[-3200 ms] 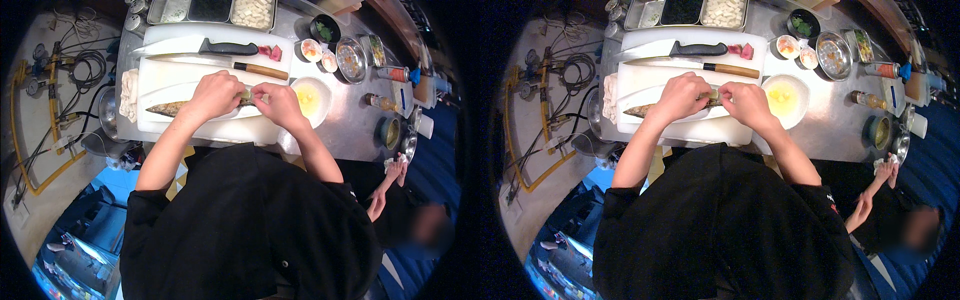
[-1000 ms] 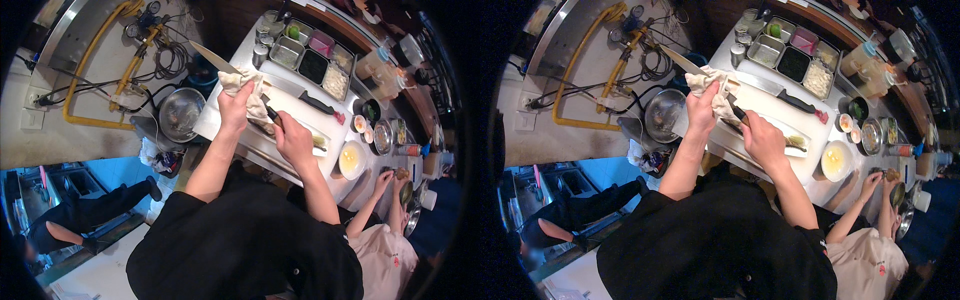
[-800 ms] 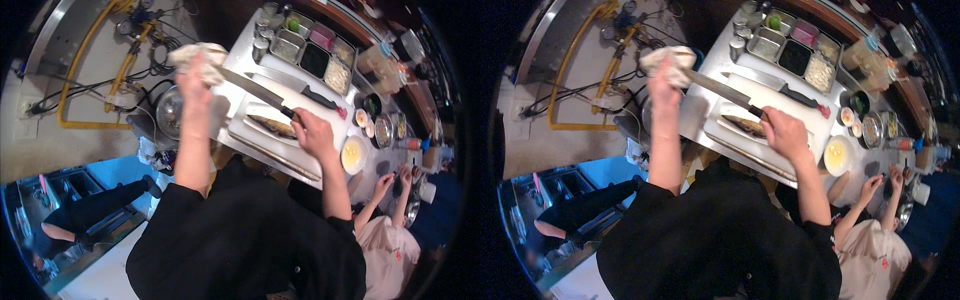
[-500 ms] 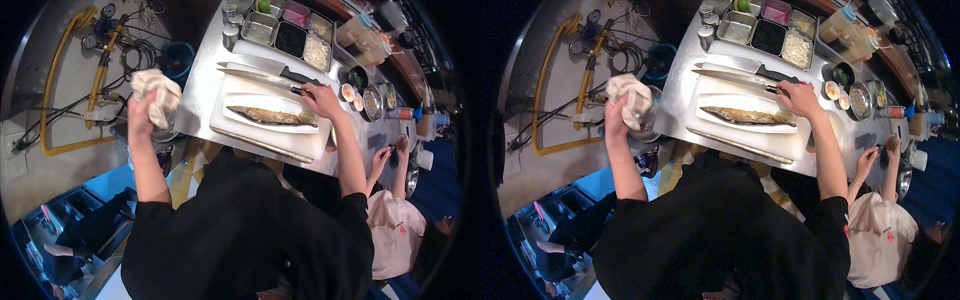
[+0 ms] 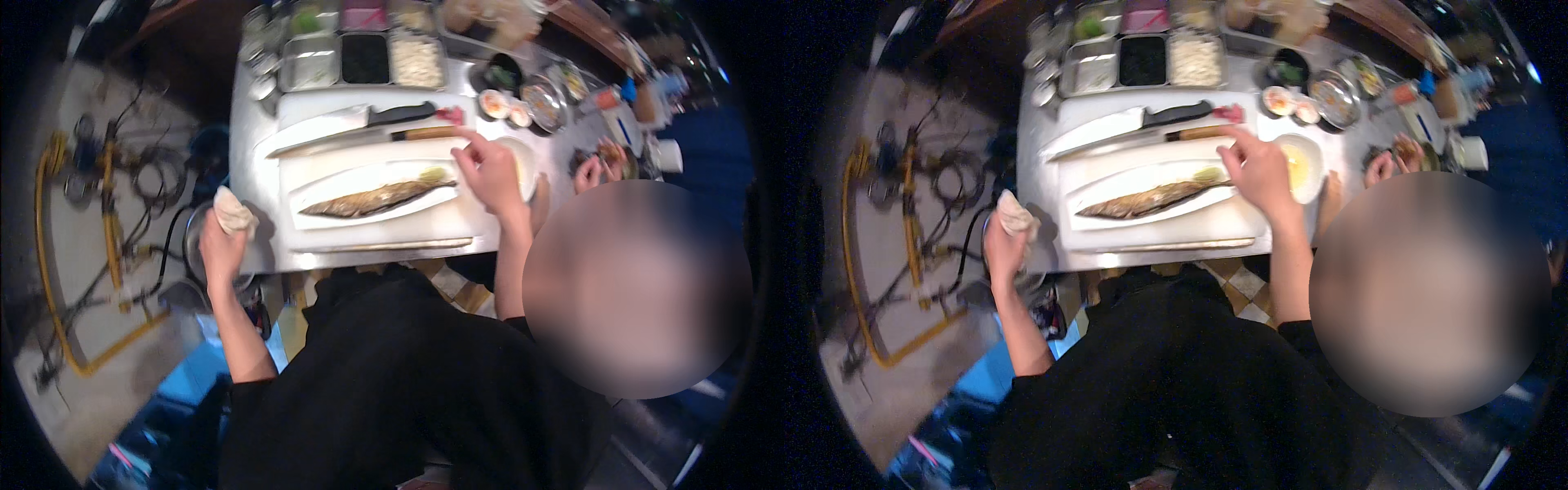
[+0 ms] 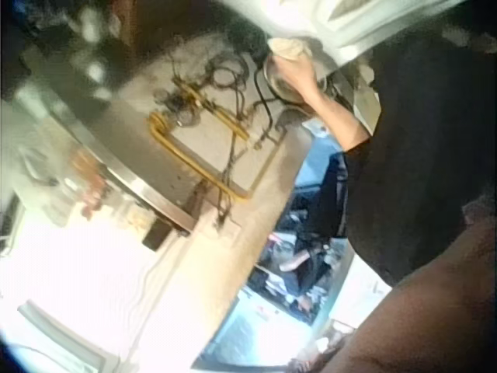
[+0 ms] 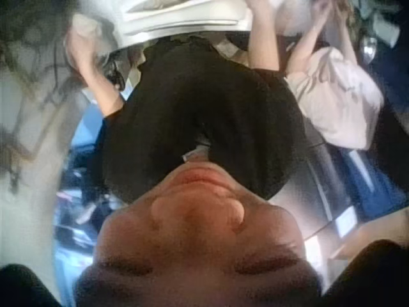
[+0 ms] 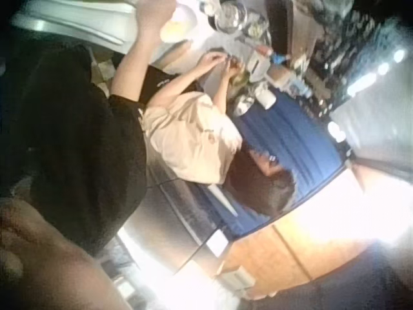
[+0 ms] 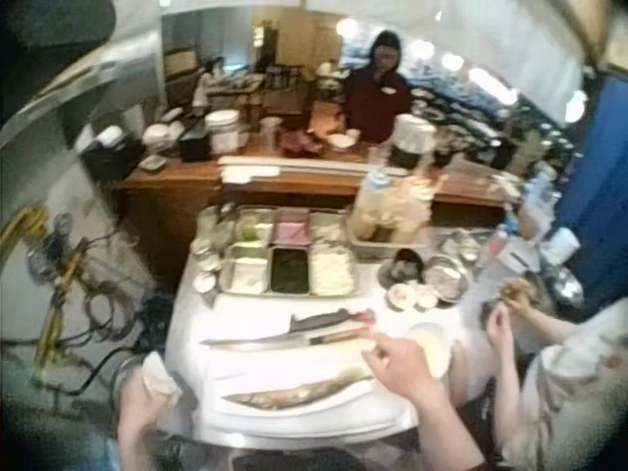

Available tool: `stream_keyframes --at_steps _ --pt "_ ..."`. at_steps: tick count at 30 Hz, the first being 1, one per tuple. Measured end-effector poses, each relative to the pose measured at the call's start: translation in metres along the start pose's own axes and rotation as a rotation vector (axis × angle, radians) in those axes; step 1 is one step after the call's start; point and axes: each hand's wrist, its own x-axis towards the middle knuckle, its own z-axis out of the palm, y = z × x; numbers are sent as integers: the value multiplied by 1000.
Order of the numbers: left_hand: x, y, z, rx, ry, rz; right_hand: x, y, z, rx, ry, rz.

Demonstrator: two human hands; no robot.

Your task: The person uses a handheld blowtorch to sear a whole fish on a grill, then transfers it to a serving plate. They garnish the fish with lime and a red pickled item, wipe the plate edges, and add a small sauce dish beside it.

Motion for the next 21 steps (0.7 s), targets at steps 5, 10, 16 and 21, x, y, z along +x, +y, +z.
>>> stream_keyframes --at_steps 5,10,16,21 --pt "-10 7 8 43 149 284 -76 8 -14 -37 115 -364" --pt "5 15 33 -497 -217 33 -167 28 -1 799 -592 85" --pt "21 15 49 -970 -463 -230 -157 34 55 818 -76 510" --pt "25 15 55 -1148 -569 -350 -91 51 90 1242 194 719"
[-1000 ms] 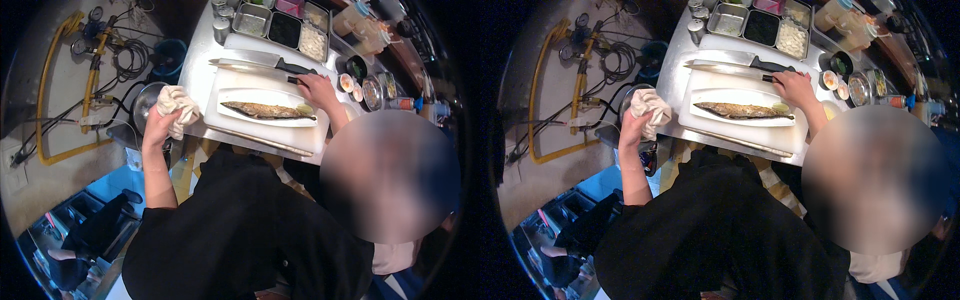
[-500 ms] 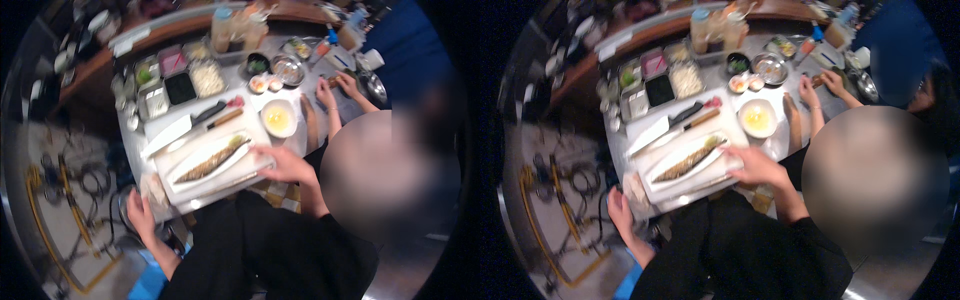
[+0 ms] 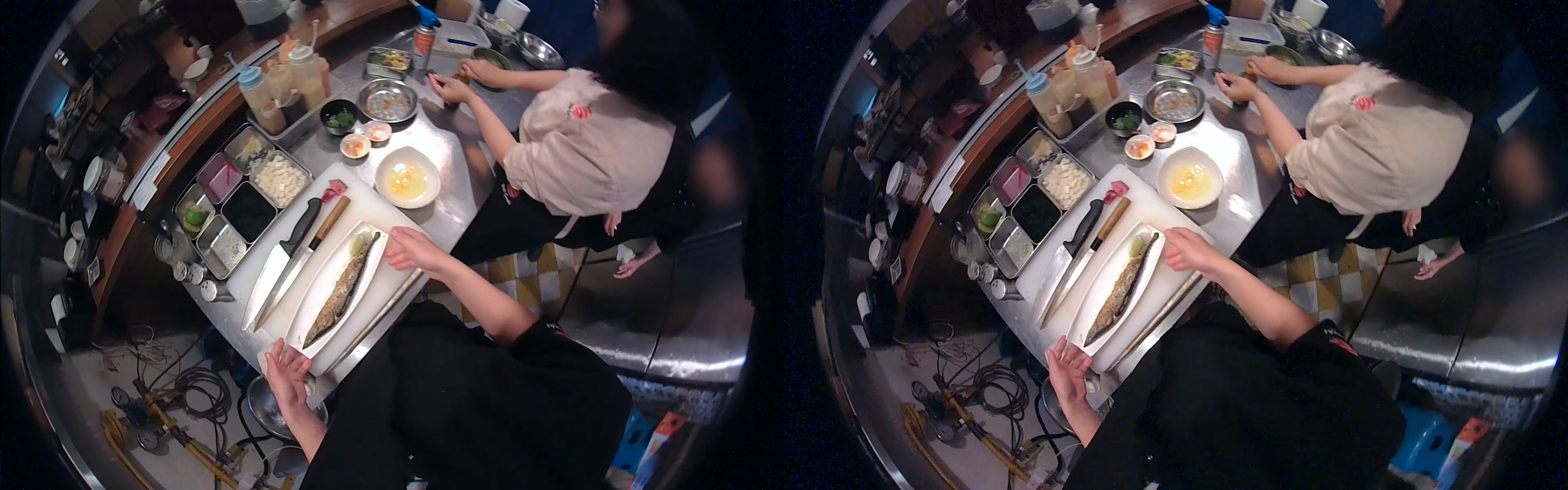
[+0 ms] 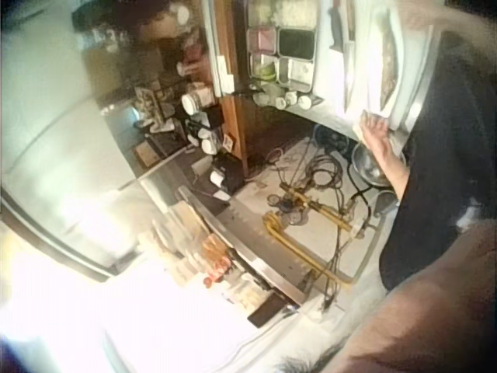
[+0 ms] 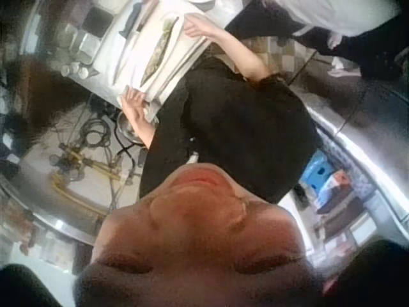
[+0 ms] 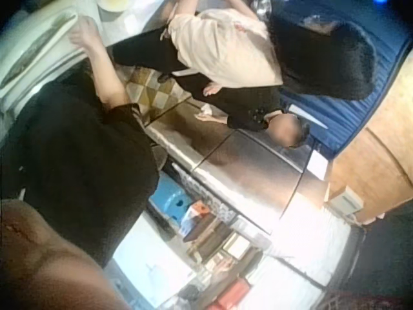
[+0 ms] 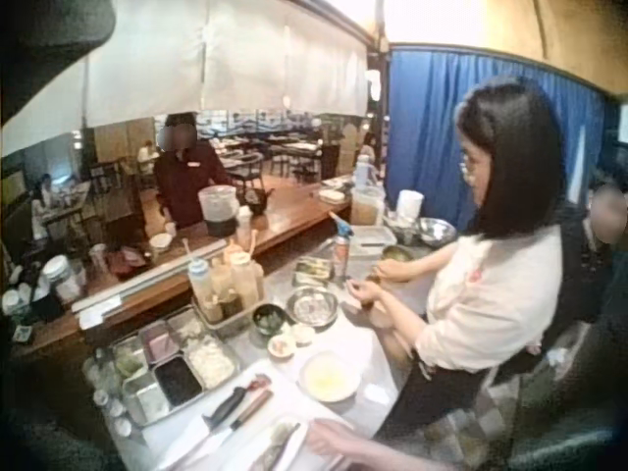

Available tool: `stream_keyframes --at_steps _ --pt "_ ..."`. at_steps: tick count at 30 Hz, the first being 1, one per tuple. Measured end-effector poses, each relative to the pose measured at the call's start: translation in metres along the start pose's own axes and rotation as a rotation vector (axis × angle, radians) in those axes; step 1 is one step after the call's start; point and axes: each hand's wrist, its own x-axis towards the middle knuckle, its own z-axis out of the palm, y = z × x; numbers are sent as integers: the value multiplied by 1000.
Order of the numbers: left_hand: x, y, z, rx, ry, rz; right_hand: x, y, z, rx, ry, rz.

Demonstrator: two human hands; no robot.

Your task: The person uses a handheld blowtorch to sear a whole fish on a grill, then transfers it to a serving plate. They garnish the fish with lime and a red pickled item, wipe the plate edges, and add a small sauce dish beside it.

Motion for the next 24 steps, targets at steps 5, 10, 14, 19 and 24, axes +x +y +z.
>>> stream_keyframes --at_steps 5,10,14,19,24 --pt "15 -3 -10 17 -59 32 10 -2 6 101 -95 -70" --pt "-25 38 16 592 188 210 -28 3 -36 -125 -242 72" --pt "-96 62 42 447 -352 441 -64 61 -127 -362 -580 487" --pt "-94 0 178 617 -986 118 -5 275 -229 -602 236 637" --pt "-103 -74 275 815 -968 14 -28 281 -287 -621 433 540"
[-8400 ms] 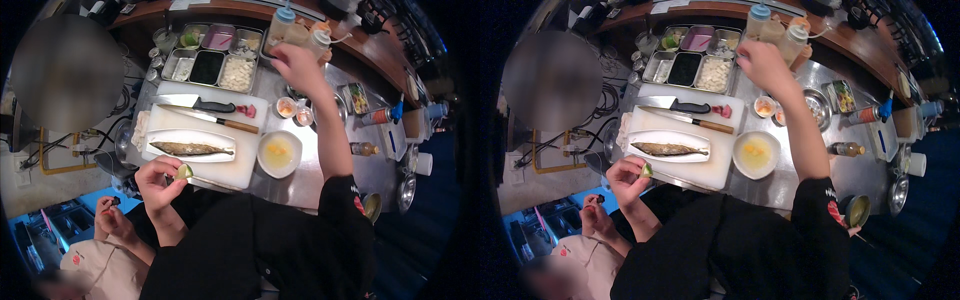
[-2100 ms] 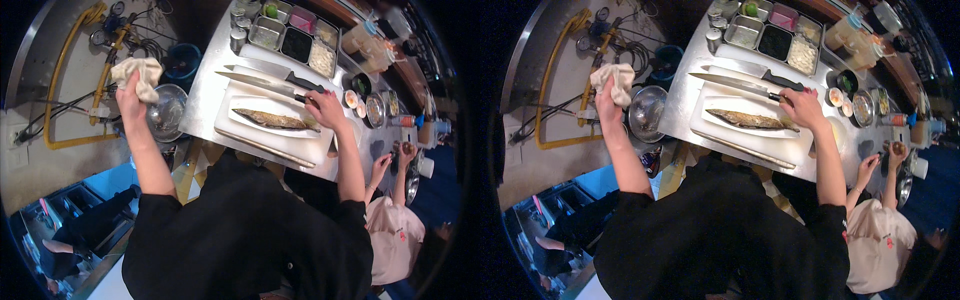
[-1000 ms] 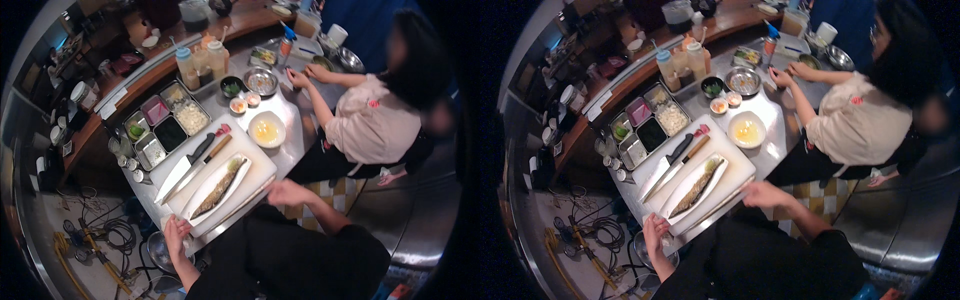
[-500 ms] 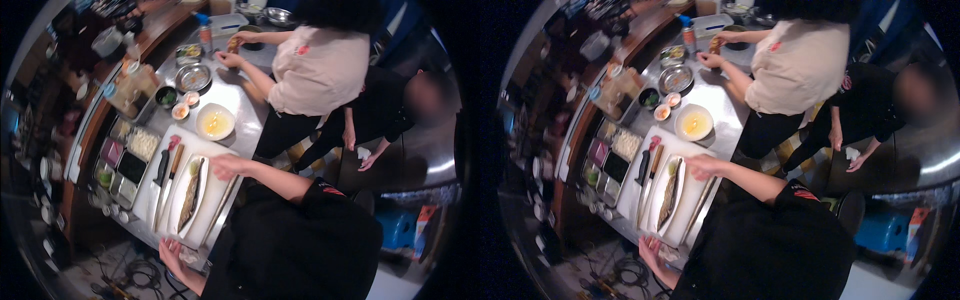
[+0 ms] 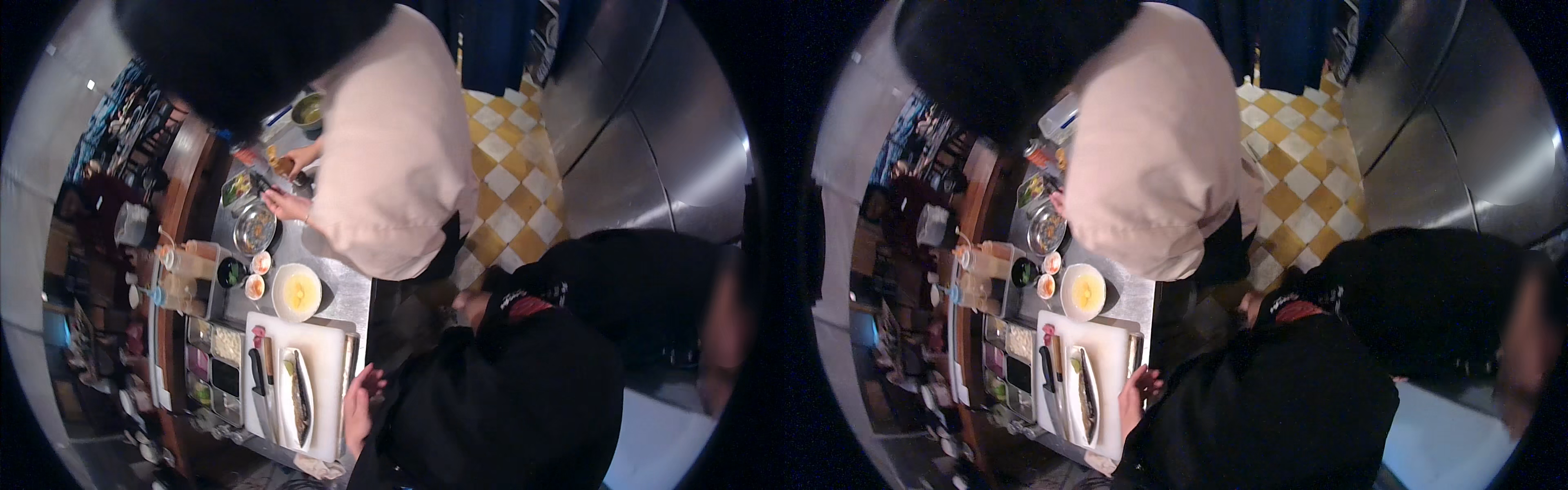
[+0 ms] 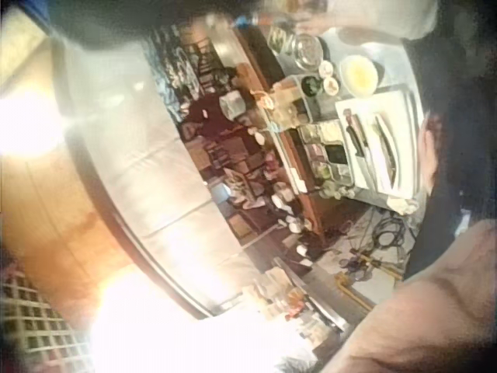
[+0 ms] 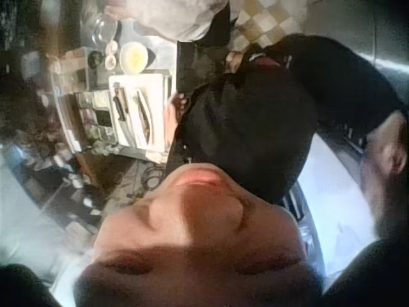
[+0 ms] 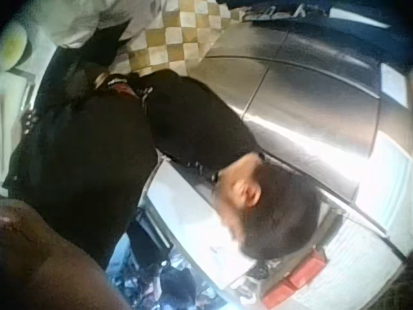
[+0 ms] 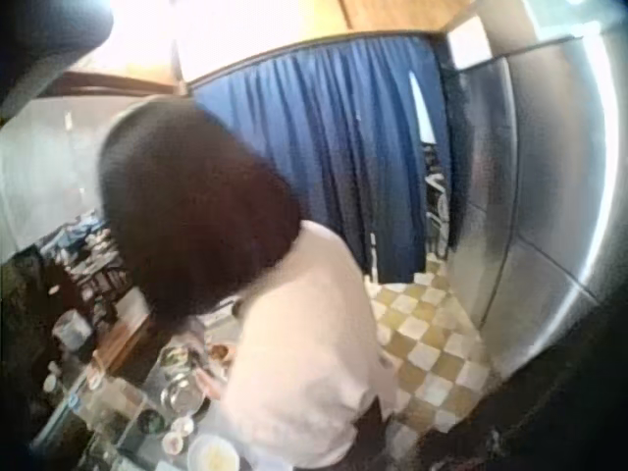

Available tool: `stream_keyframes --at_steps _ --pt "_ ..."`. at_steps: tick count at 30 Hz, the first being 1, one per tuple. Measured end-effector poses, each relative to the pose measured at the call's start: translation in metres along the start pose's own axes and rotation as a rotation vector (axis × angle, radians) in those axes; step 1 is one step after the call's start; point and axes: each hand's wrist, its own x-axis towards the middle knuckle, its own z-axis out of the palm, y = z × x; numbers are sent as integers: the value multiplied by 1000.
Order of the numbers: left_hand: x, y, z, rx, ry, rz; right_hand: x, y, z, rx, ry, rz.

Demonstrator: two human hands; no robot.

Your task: The person uses a handheld blowtorch to sear a whole fish on a grill, then transfers it to a serving plate. They garnish the fish with lime and a red pickled item, wipe the plate edges, and add a small sauce dish beside it.

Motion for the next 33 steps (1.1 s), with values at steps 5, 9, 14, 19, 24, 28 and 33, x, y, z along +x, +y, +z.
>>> stream_keyframes --at_steps 5,9,14,19,24,28,33 --pt "62 -104 -1 100 -72 -13 7 92 -45 130 95 130" --pt "83 -166 -14 155 39 -272 7 167 -113 257 228 256" --pt "148 -200 27 299 160 -532 41 218 -214 408 542 257" --pt "268 -223 124 564 69 -734 117 296 -240 71 -37 1" --pt "384 -192 284 757 -239 -701 201 390 -385 520 22 125" --pt "509 -6 448 625 -295 38 238 400 -500 443 124 -200" --pt "721 131 501 682 139 430 253 268 -588 345 364 -418"
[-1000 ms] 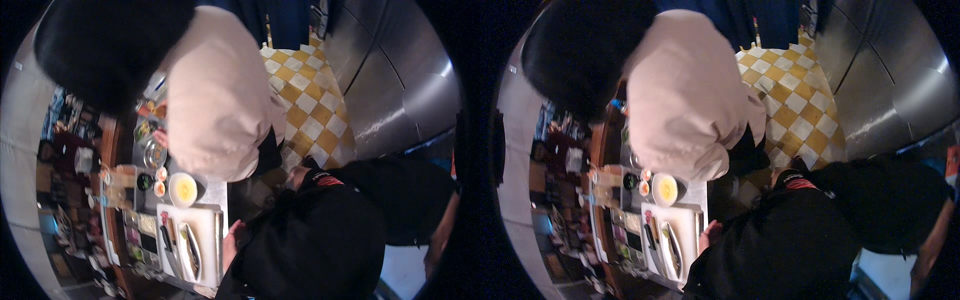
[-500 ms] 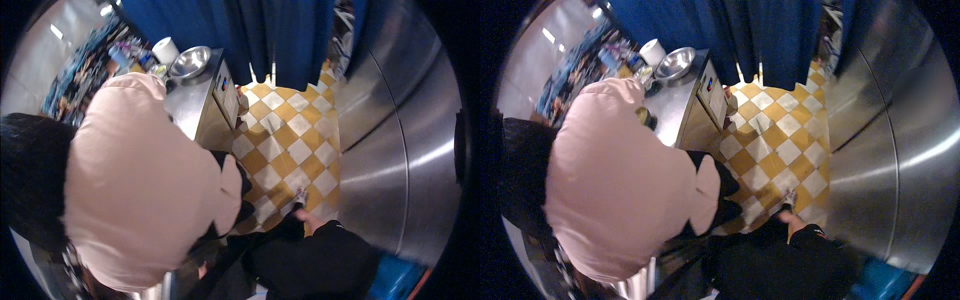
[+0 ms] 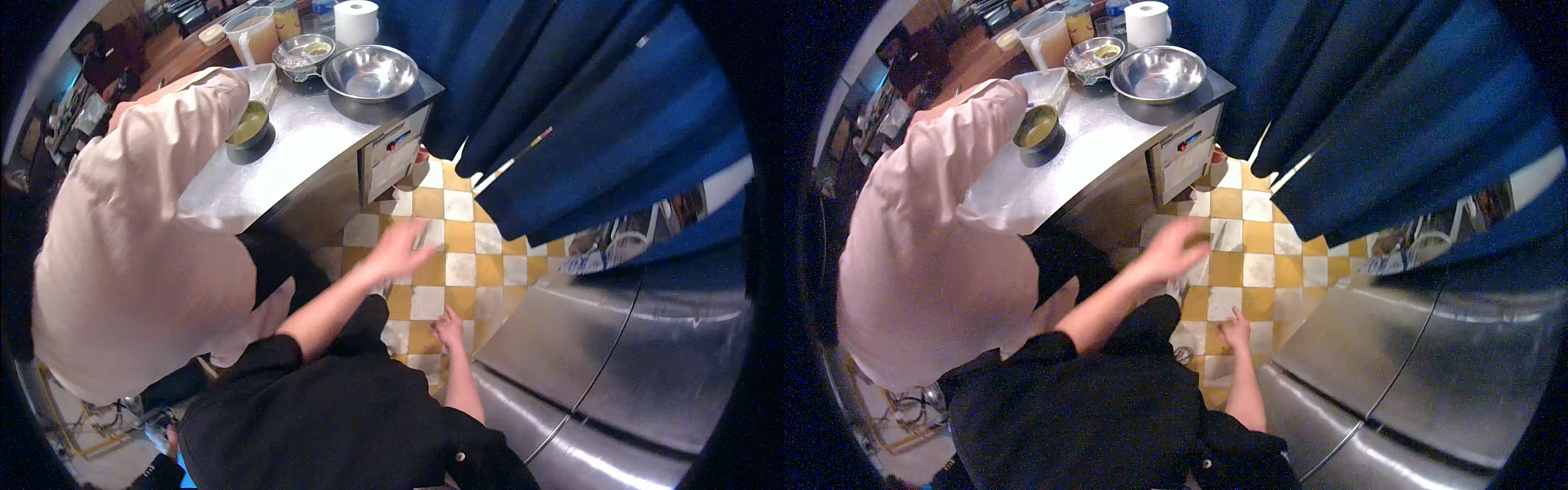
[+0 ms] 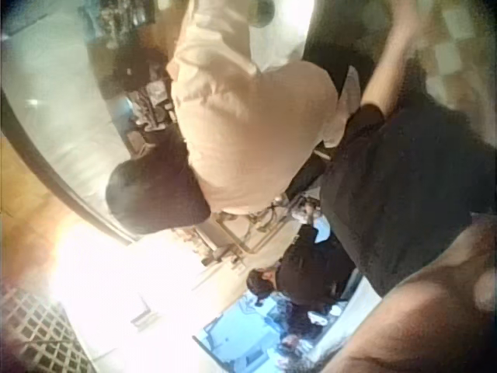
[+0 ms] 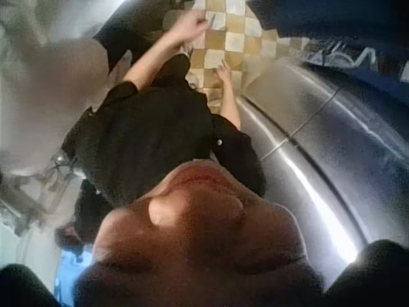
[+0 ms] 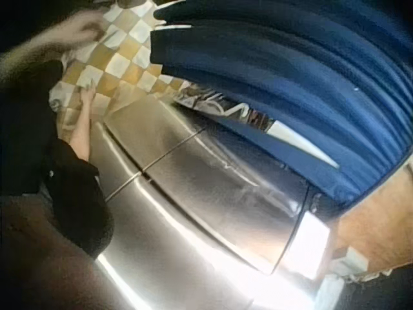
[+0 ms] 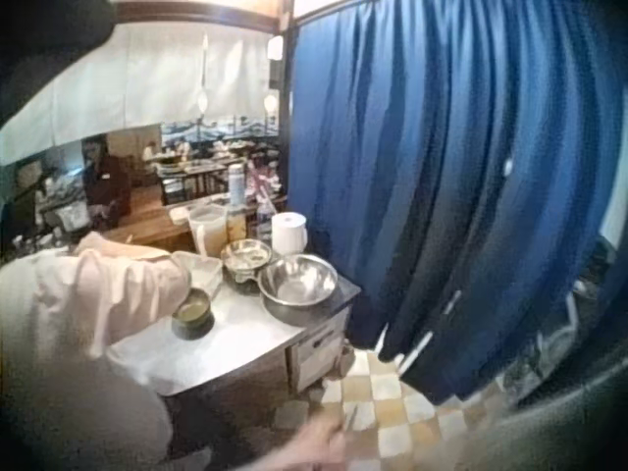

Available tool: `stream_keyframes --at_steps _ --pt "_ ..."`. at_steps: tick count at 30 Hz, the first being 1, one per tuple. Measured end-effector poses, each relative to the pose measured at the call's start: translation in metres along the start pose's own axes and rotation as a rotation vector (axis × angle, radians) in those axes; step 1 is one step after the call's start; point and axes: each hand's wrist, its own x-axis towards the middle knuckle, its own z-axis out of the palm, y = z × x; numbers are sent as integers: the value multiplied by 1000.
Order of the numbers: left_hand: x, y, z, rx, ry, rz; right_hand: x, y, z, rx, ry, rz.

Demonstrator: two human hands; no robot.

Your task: The person uses a handheld blowtorch to sear a whole fish on a grill, then transfers it to a serving plate. They garnish the fish with lime and a red pickled item, wipe the plate edges, and add a small sauce dish beside it.

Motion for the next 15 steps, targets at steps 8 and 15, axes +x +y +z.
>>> stream_keyframes --at_steps 8,15 --pt "430 -114 -284 689 908 137 156 -97 -63 435 84 54" --pt "566 -227 -343 1125 226 -11 308 -217 -107 408 -8 -76"
